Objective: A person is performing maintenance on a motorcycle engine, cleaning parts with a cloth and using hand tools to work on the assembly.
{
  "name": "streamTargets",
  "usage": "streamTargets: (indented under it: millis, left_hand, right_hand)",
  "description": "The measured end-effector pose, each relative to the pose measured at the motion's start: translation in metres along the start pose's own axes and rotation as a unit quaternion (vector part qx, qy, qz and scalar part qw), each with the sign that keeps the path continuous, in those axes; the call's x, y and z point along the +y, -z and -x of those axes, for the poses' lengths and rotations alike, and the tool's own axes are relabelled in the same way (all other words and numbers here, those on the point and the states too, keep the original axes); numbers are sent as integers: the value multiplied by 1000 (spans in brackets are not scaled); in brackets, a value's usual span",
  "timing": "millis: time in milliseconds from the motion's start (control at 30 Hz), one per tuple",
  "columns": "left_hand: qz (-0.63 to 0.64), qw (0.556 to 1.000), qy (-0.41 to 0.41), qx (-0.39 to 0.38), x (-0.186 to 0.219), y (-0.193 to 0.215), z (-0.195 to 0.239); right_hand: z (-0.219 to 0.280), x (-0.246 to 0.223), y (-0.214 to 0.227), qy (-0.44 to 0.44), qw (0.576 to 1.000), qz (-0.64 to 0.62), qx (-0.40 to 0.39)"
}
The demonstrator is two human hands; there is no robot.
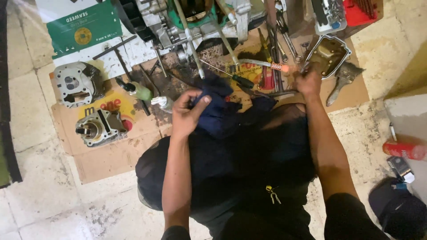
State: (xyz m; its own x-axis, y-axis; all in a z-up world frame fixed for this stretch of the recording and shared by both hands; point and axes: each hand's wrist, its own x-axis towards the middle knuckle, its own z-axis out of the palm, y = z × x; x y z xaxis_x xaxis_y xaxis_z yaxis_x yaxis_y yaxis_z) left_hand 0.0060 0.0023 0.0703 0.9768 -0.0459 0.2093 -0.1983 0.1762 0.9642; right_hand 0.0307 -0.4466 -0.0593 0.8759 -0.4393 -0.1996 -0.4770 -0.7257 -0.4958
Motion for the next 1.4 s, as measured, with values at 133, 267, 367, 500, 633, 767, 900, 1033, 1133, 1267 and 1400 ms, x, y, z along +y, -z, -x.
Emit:
streamTargets:
  millis: [133, 267, 367, 500, 633, 767, 900, 1033, 1133, 1267, 1400]
  left_hand:
    - [-89, 994, -52, -39, 11, -3, 1]
    - [-155, 976, -110, -107, 39, -15, 1]
    - [-169, 951, -217, -142, 83, -37, -17]
    - [-147, 950, -218, -168, 83, -43, -30]
    - [-79, 970, -178, -144, 67, -49, -39]
    - [-34, 978, -144, -148, 55, -55, -43]
    - [-85, 973, -140, -161, 57, -75, -48]
    - [-221, 927, -253, -168, 52, -100, -56]
    - [-299, 895, -305, -125, 45, -114, -68]
    - [-225, 931, -248, -146, 26, -116, -92]
    - [-216, 937, -272, 26, 0, -114, -103]
  right_hand:
    - [22, -5, 16, 81, 958, -252, 113]
    - [89, -91, 67, 109, 900, -422, -32]
    - [132, -148, 93, 129, 911, -384, -77]
    - [140, -156, 105, 175, 931, -292, -128]
    - [149, -172, 112, 372, 895, -228, -94]
    - [163, -186, 110, 401, 872, -269, -84]
    - [158, -179, 85, 413, 870, -259, -70]
    - [148, -190, 64, 398, 873, -282, 9]
    - [134, -205, 59, 401, 880, -238, 91]
    - [108, -224, 75, 398, 907, -96, 100]
    - [93, -227, 80, 406, 888, -102, 192]
